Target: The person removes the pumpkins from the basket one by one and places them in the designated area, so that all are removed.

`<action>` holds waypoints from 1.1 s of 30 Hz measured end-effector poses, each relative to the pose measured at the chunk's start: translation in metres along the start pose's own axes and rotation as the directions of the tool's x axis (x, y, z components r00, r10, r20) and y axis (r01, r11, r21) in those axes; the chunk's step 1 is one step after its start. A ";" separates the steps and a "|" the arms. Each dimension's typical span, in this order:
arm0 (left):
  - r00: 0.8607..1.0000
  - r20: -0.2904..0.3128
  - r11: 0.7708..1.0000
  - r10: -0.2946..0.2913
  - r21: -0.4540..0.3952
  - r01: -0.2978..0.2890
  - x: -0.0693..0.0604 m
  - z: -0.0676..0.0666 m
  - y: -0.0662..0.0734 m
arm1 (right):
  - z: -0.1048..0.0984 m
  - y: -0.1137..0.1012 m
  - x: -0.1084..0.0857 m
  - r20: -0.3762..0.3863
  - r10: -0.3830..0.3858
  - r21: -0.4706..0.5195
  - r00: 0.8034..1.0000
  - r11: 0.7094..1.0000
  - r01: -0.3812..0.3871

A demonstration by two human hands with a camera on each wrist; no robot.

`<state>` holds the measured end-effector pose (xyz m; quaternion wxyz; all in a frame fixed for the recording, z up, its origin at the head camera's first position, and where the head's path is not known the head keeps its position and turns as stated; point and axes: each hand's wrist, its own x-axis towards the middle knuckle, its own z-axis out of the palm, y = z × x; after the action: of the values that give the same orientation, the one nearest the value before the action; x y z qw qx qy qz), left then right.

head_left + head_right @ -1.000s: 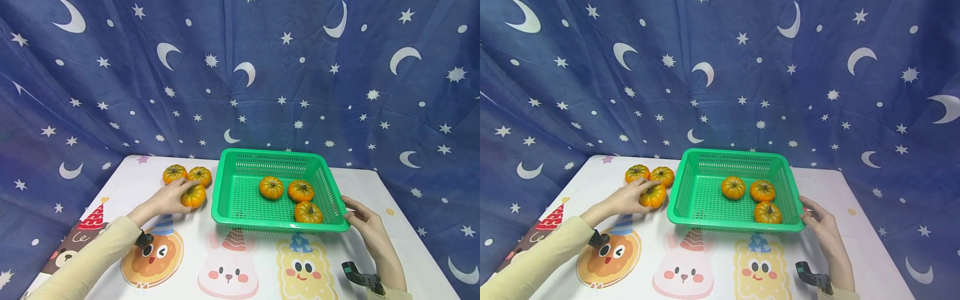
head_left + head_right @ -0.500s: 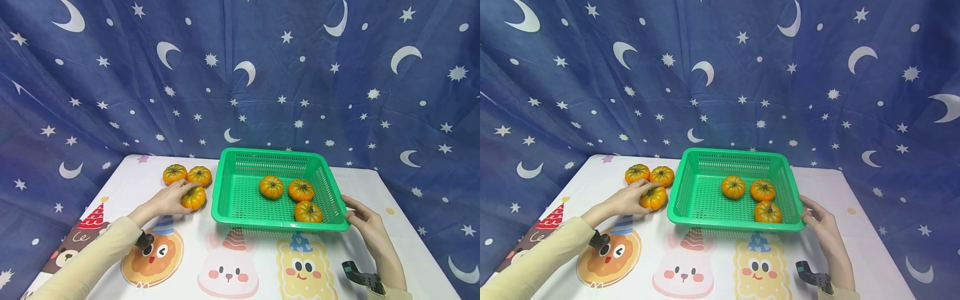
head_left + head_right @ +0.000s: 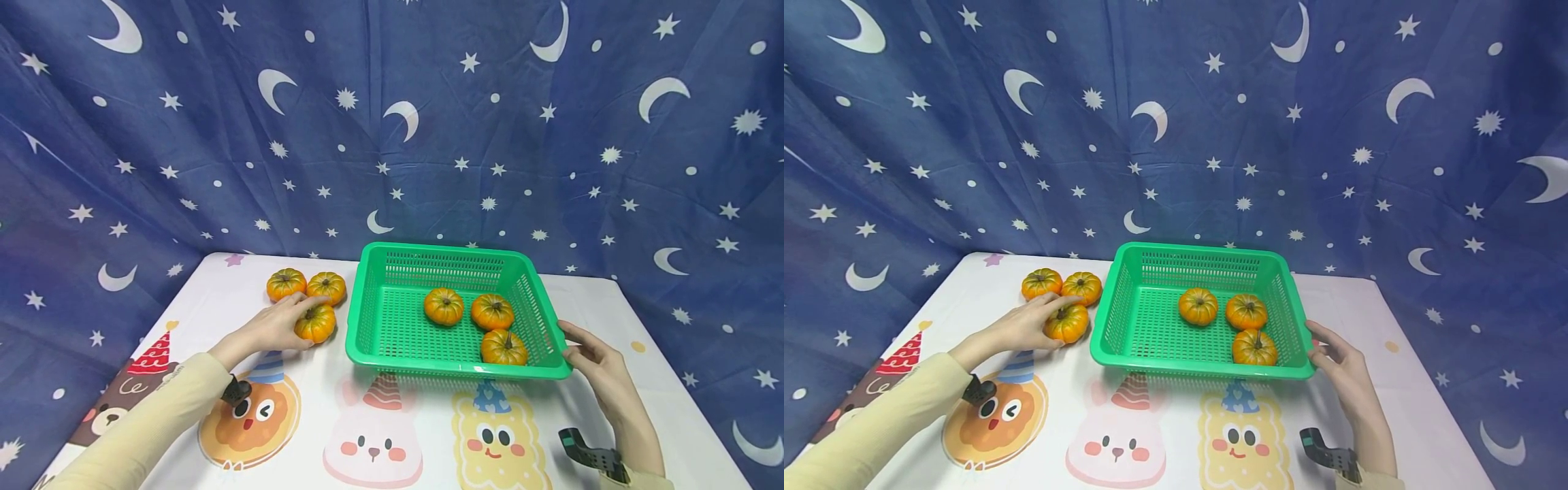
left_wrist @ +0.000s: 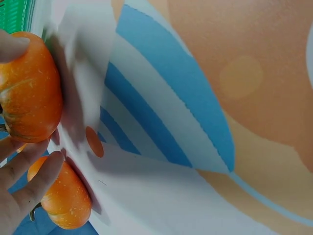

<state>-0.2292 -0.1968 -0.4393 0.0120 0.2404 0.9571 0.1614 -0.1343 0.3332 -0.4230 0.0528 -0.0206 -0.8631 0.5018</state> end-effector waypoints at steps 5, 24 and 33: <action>1.000 0.009 1.000 -0.006 0.003 0.006 0.000 -0.001 -0.001 | 0.001 0.000 -0.001 0.001 -0.007 0.004 1.000 1.000 0.007; 0.998 0.018 0.997 -0.060 -0.041 0.061 -0.003 -0.003 -0.002 | 0.000 0.000 0.000 0.005 0.001 0.000 1.000 1.000 -0.001; 0.996 -0.019 0.994 -0.084 -0.072 0.082 -0.006 -0.010 -0.001 | 0.000 0.000 0.000 0.005 0.004 -0.002 1.000 1.000 -0.004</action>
<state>-0.2255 -0.2031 -0.4301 0.0170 0.1979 0.9600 0.1975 -0.1341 0.3335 -0.4234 0.0494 -0.0212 -0.8637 0.5012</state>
